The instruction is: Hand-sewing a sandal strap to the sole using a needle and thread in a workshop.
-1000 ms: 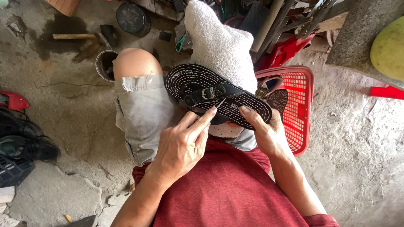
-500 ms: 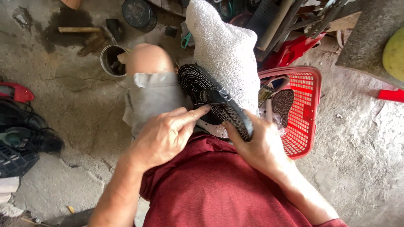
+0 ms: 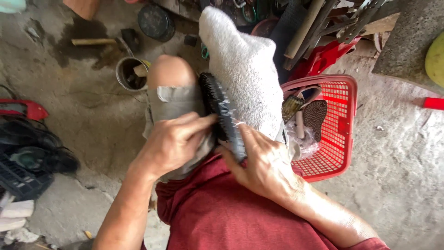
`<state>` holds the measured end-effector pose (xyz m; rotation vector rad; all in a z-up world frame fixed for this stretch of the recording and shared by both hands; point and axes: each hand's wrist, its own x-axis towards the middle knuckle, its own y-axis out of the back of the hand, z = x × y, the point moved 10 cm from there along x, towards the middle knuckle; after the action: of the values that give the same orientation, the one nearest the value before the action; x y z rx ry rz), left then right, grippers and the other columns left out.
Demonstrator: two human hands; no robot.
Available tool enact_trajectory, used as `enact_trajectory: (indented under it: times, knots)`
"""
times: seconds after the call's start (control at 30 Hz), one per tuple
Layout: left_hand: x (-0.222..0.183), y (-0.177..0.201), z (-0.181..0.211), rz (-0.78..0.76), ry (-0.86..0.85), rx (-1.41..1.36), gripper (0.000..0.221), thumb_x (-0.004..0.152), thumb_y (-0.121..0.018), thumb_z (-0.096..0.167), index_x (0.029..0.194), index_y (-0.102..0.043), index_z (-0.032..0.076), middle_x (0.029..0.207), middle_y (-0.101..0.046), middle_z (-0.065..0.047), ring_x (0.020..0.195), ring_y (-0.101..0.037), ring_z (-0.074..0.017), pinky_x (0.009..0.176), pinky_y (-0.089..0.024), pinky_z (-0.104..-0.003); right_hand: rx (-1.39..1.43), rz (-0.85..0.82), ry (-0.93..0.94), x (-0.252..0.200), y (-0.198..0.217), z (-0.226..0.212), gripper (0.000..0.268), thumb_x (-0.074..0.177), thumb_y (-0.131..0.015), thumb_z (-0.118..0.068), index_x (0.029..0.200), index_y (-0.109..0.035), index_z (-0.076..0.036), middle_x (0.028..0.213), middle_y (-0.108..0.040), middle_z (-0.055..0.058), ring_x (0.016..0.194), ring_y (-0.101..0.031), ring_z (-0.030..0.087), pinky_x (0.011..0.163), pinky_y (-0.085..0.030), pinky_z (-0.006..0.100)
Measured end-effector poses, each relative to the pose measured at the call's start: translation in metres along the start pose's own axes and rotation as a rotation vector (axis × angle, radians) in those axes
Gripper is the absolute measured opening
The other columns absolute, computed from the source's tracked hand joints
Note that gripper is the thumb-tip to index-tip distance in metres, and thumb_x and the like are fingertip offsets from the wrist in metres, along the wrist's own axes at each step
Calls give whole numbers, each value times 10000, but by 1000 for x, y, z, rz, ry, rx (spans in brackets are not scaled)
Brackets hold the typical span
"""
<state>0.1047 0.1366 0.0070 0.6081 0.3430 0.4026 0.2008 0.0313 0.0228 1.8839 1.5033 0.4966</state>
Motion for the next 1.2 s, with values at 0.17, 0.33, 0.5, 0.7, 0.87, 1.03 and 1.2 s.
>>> enact_trajectory:
  times: [0.17, 0.33, 0.5, 0.7, 0.87, 1.03, 1.2]
  knots:
    - [-19, 8, -34, 13, 75, 35, 232, 970, -570, 51, 1094, -719, 178, 803, -712, -11, 782, -742, -267, 672, -606, -376, 160, 1, 13, 10, 35, 5, 364, 758, -824, -265, 960, -660, -11, 1052, -769, 172, 864, -755, 408, 800, -587, 513]
    - [-20, -7, -41, 10, 60, 4, 158, 940, -549, 59, 1014, -653, 151, 734, -618, -49, 754, -689, -295, 671, -572, -405, -201, 299, 47, 4, 44, 47, 212, 879, -864, -166, 861, -678, -68, 1213, -690, 120, 1137, -661, 369, 955, -552, 443]
    - [-14, 4, -25, 131, 14, -28, 160, 966, -521, -27, 921, -621, 90, 705, -602, -78, 643, -623, -252, 591, -534, -381, -198, 222, 185, 20, 6, 14, 142, 928, -746, -169, 1069, -738, -156, 1302, -622, 121, 1353, -502, 369, 1076, -464, 494]
    - [-19, 10, -26, 197, 10, -42, 123, 982, -566, 40, 912, -631, 118, 703, -606, -65, 673, -644, -300, 606, -538, -385, 743, -124, 45, 25, 12, 4, 153, 978, -612, -138, 973, -707, -18, 1215, -706, 209, 1125, -698, 357, 939, -578, 514]
    - [-22, 3, -35, 197, -29, -70, 85, 989, -585, 71, 952, -658, 96, 771, -659, -99, 698, -675, -332, 629, -545, -419, 488, -99, 65, 33, 11, 2, 215, 988, -600, -151, 1146, -642, -11, 1139, -700, 215, 1006, -738, 323, 854, -615, 485]
    - [-24, -1, -40, 217, -27, -30, 65, 1004, -601, 123, 983, -651, 86, 807, -649, -114, 750, -673, -365, 628, -557, -454, 213, -128, 135, 24, -7, -2, 142, 989, -610, -95, 1053, -724, -40, 899, -726, 118, 820, -760, 255, 704, -619, 367]
    - [-25, -1, -34, 249, -45, -19, 175, 1036, -602, 210, 896, -600, 106, 751, -581, -121, 741, -647, -381, 635, -536, -444, 741, -65, 31, 29, 33, -11, 152, 950, -631, -82, 999, -765, -29, 1115, -754, 216, 1000, -764, 294, 841, -637, 447]
